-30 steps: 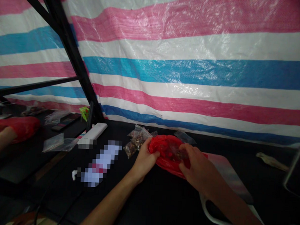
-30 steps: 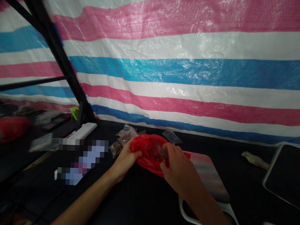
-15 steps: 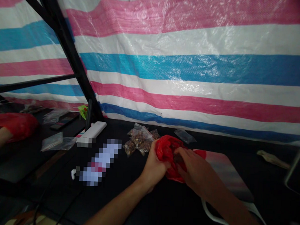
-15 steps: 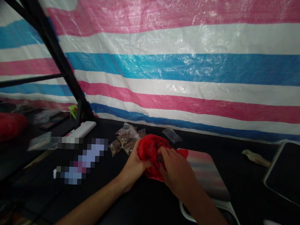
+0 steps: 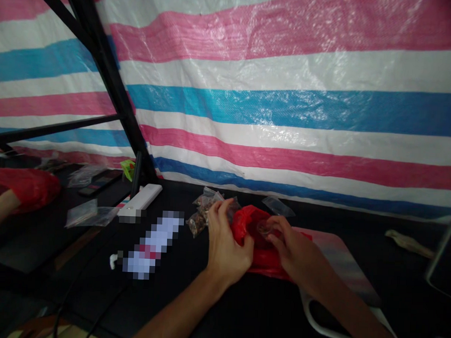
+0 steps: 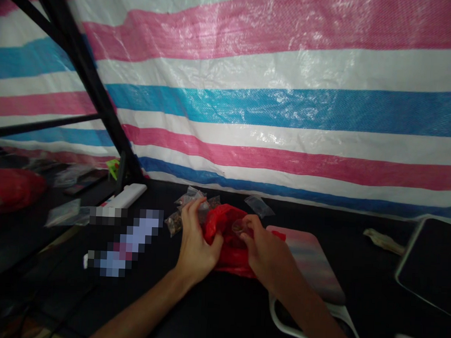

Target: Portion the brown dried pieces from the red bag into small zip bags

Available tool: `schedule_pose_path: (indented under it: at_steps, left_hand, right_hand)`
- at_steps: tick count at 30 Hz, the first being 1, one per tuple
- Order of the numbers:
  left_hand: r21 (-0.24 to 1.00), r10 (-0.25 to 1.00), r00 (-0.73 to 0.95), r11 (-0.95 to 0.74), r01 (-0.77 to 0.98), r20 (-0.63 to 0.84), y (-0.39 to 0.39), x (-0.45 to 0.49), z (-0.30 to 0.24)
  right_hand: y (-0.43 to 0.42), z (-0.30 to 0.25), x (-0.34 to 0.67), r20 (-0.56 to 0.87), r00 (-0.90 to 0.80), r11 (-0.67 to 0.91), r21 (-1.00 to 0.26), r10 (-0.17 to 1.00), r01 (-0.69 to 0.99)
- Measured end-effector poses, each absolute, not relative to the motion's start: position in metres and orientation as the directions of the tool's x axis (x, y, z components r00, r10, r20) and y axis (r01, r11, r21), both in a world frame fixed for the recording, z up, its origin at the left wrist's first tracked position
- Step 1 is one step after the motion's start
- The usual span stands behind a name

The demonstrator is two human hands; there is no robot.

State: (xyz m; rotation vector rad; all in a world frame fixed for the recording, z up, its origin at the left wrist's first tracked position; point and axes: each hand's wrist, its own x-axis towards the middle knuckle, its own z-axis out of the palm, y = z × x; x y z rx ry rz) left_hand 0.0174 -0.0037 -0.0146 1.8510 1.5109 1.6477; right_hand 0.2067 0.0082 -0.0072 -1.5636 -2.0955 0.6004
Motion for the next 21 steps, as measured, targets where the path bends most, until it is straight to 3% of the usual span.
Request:
schedule_pose_path:
  at_steps: [2,4,7,10,14,17,21]
  left_hand:
    - [0.582,0.735,-0.026,-0.513,0.631,0.677,-0.007,0.013,-0.009]
    - [0.492,0.721,0.151,-0.594,0.636,0.676,-0.007,0.009,-0.007]
    - [0.506,0.748,0.244,-0.614,0.606,0.617,-0.003,0.006,-0.007]
    - [0.529,0.778,0.16,-0.546,0.649,0.608,-0.002,0.007,-0.005]
    - [0.46,0.8,0.003,-0.348,0.817,0.6,-0.012,0.011,0.003]
    - [0.395,0.868,0.147,-0.359,0.846,0.474,-0.018,0.015,0.003]
    - [0.397,0.925,0.264,-0.358,0.845,0.273,-0.02,0.019,-0.01]
  right_hand:
    - [0.009,-0.006,0.208,0.126,-0.276,0.286,-0.681,0.953,0.674]
    - [0.01,-0.004,0.21,0.139,-0.293,0.29,-0.766,0.946,0.573]
    - [0.011,0.001,0.213,0.138,-0.308,0.282,-0.822,0.941,0.494]
    - [0.008,0.006,0.213,0.103,-0.33,0.295,-0.736,0.938,0.61]
    - [-0.001,0.01,0.208,0.052,-0.337,0.306,-0.564,0.94,0.767]
    - [-0.004,0.009,0.204,0.046,-0.36,0.333,-0.499,0.932,0.8]
    - [-0.004,0.004,0.201,0.076,-0.408,0.4,-0.427,0.91,0.811]
